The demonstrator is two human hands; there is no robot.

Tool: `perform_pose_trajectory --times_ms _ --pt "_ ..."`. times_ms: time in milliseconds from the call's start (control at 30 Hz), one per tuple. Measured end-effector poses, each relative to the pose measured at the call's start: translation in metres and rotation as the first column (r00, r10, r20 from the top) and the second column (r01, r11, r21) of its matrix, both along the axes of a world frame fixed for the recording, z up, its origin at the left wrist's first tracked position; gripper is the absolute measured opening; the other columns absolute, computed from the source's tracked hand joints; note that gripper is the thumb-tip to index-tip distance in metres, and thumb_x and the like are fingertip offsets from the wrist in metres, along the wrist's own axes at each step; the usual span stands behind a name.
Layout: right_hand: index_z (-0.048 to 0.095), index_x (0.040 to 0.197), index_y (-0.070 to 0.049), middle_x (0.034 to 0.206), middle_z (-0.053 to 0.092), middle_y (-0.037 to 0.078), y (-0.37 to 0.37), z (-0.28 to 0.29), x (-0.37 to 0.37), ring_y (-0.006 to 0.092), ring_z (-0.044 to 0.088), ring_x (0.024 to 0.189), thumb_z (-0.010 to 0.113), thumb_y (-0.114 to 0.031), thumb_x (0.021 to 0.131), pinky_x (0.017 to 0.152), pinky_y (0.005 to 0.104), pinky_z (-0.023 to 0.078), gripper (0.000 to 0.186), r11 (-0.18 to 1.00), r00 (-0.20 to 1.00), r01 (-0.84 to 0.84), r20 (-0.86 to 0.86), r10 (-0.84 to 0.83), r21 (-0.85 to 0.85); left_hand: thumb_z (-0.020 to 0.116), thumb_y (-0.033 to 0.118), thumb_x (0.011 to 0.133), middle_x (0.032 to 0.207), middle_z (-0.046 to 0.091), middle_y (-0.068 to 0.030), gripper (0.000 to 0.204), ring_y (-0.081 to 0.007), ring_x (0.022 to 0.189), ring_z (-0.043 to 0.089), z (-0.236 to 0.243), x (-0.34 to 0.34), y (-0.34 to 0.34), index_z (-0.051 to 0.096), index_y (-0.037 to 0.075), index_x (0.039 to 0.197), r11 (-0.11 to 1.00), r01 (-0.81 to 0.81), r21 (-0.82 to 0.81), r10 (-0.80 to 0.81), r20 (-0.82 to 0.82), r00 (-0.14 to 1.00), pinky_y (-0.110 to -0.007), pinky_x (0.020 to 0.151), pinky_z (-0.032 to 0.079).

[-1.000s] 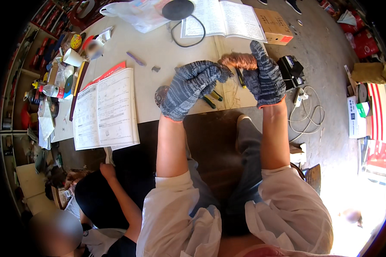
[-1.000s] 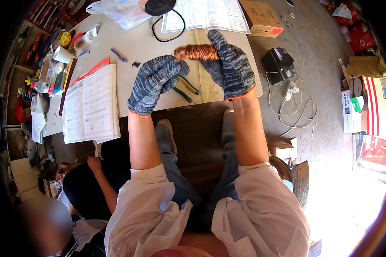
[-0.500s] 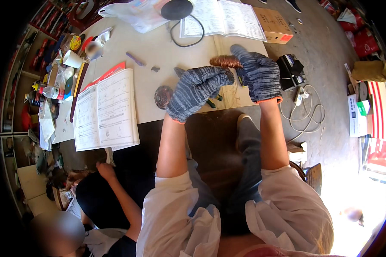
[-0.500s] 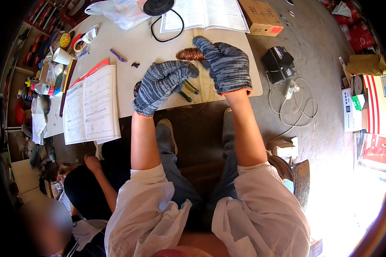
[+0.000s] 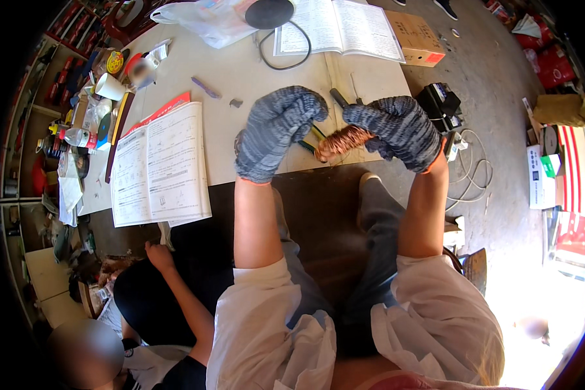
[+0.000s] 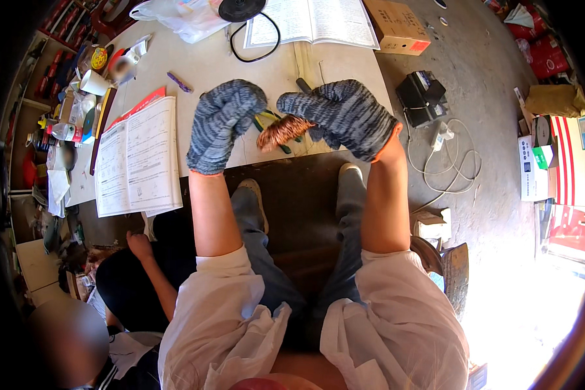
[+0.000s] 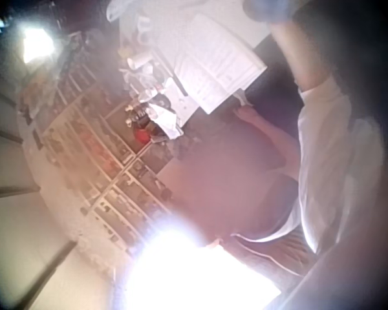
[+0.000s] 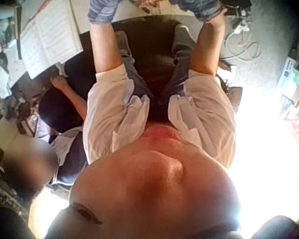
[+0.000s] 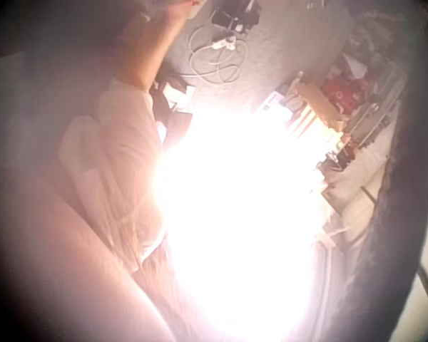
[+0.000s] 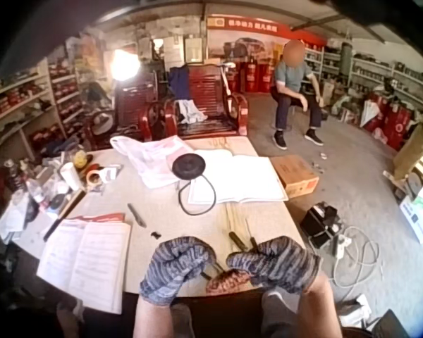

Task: The person sits at a table and winds a copper wire around a cylindrical metal component using gloved hands. They repeatedly wrap the wire, adjust the coil, and inspect the assembly while referencing an open manual on the table.

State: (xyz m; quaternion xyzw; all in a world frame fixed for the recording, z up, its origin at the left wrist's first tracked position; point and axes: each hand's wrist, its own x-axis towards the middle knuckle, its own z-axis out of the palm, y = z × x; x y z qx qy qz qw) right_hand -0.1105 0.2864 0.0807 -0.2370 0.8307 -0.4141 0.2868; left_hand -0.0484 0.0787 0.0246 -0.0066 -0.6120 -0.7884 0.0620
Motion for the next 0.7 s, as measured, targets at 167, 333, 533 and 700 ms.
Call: perform_pose_trajectory --times_ms 167,333,533,700 --pt "0.061 0.113 -0.019 0.071 0.059 0.002 -0.006 -0.020 0.002 0.0071 0.051 0.049 0.050 -0.002 0.082 0.047 0.0215 0.044 0.038 1.000 0.639 0.021 -0.769 -0.008 0.007 0.063 0.019 0.083 0.078 0.065 -0.0044 0.024 -0.0046 0.053 0.045 0.011 0.007 0.004 0.065 -0.002 0.094 0.977 0.144 -0.154 -0.152 -0.037 0.988 -0.018 0.045 0.033" --pt "0.057 0.119 -0.015 0.074 0.059 0.005 -0.016 -0.036 -0.006 0.0155 0.055 0.058 0.065 -0.002 0.073 0.054 0.0270 0.046 0.048 0.940 0.536 0.137 -0.774 -0.337 -0.314 0.056 0.013 0.088 0.080 0.065 -0.0016 0.019 -0.0052 0.059 0.050 0.010 0.007 0.010 0.064 0.000 0.099 0.949 0.229 -0.215 -0.246 -0.057 0.968 -0.020 0.054 0.044" --pt "0.050 0.122 -0.007 0.085 0.062 0.011 0.016 -0.081 -0.038 0.0216 0.061 0.069 0.072 -0.007 0.070 0.064 0.0290 0.049 0.056 0.831 0.802 -0.034 -0.512 -0.309 -0.555 0.061 0.017 0.085 0.076 0.063 -0.0032 0.021 -0.0057 0.055 0.046 -0.002 -0.009 0.010 0.065 -0.001 0.094 0.982 0.175 -0.077 -0.178 -0.035 0.983 -0.018 0.047 0.035" --pt "0.063 0.105 -0.003 0.075 0.061 0.005 0.003 0.001 0.002 0.0107 0.053 0.051 0.065 -0.015 0.078 0.049 0.0252 0.044 0.030 0.953 0.995 -0.070 0.051 0.089 -0.296 0.060 0.027 0.085 0.070 0.058 0.0008 0.027 -0.0037 0.053 0.042 -0.002 0.000 -0.001 0.063 0.000 0.091 0.998 -0.057 0.007 0.057 -0.074 0.996 -0.018 0.047 0.032"
